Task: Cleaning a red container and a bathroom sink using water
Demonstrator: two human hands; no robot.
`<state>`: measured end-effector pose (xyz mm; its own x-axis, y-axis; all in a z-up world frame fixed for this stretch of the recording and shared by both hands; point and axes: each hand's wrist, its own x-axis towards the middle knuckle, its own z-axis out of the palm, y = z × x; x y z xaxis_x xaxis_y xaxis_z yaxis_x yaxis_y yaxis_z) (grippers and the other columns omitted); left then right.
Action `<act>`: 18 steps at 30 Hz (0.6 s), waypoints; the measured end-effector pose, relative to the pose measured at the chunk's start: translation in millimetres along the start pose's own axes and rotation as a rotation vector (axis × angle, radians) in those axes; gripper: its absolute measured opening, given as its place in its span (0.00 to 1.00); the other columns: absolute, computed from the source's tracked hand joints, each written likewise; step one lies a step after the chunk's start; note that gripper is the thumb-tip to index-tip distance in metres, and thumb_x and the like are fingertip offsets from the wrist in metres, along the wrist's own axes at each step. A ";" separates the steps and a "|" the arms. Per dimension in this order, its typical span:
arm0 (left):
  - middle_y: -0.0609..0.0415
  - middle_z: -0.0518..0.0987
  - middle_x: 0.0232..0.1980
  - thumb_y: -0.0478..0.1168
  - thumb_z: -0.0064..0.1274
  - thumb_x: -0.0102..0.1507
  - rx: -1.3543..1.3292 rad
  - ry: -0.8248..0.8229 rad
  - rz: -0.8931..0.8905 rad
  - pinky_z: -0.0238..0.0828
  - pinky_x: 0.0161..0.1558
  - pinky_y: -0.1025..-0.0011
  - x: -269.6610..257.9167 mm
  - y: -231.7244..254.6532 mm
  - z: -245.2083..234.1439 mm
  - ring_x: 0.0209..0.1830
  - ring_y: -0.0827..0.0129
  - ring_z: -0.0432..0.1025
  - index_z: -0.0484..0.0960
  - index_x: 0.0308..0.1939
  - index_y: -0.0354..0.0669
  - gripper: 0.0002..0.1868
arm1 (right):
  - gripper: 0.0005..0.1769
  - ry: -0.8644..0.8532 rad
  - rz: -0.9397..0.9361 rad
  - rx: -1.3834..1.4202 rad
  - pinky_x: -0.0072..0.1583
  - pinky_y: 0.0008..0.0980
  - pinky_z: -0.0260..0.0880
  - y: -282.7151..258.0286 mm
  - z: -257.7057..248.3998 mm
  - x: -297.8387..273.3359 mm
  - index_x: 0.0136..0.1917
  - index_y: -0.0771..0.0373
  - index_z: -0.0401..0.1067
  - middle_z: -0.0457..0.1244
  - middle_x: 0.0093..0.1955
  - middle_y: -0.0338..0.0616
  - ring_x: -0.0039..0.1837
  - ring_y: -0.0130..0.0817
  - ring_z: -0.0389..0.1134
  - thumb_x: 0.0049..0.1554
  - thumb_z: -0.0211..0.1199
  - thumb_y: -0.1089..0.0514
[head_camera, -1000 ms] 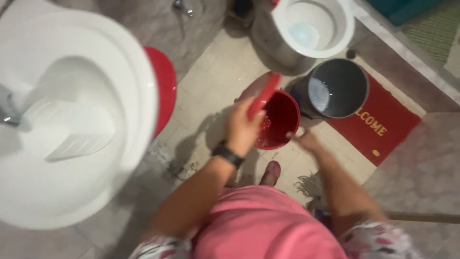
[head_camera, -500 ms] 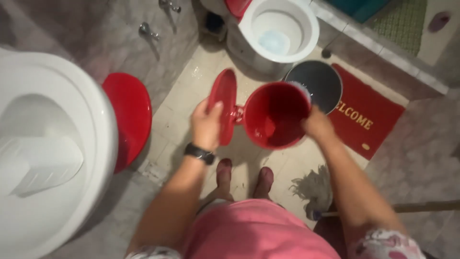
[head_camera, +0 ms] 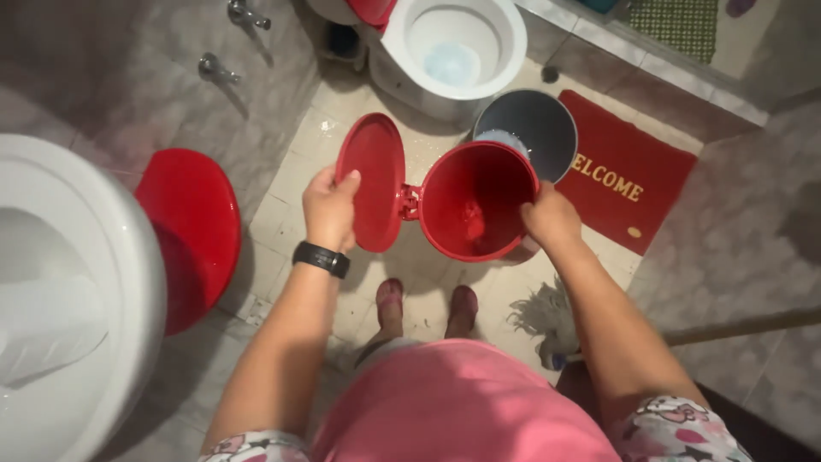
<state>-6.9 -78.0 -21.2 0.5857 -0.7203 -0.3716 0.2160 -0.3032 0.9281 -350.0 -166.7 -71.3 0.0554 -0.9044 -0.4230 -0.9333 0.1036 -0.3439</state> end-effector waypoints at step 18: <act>0.33 0.73 0.69 0.37 0.49 0.64 1.596 -0.458 1.343 0.61 0.64 0.53 -125.5 -4.7 158.2 0.71 0.46 0.66 0.67 0.71 0.28 0.31 | 0.44 0.038 -0.068 -0.026 0.59 0.54 0.68 36.1 -102.2 -19.6 0.80 0.58 0.50 0.67 0.57 0.65 0.58 0.60 0.69 0.53 0.59 0.56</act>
<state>-205.0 -84.9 17.5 -0.4553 -0.8815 0.1251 -0.8868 0.4366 -0.1514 -421.0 -187.5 10.2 0.1058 -0.9241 -0.3673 -0.9368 0.0312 -0.3484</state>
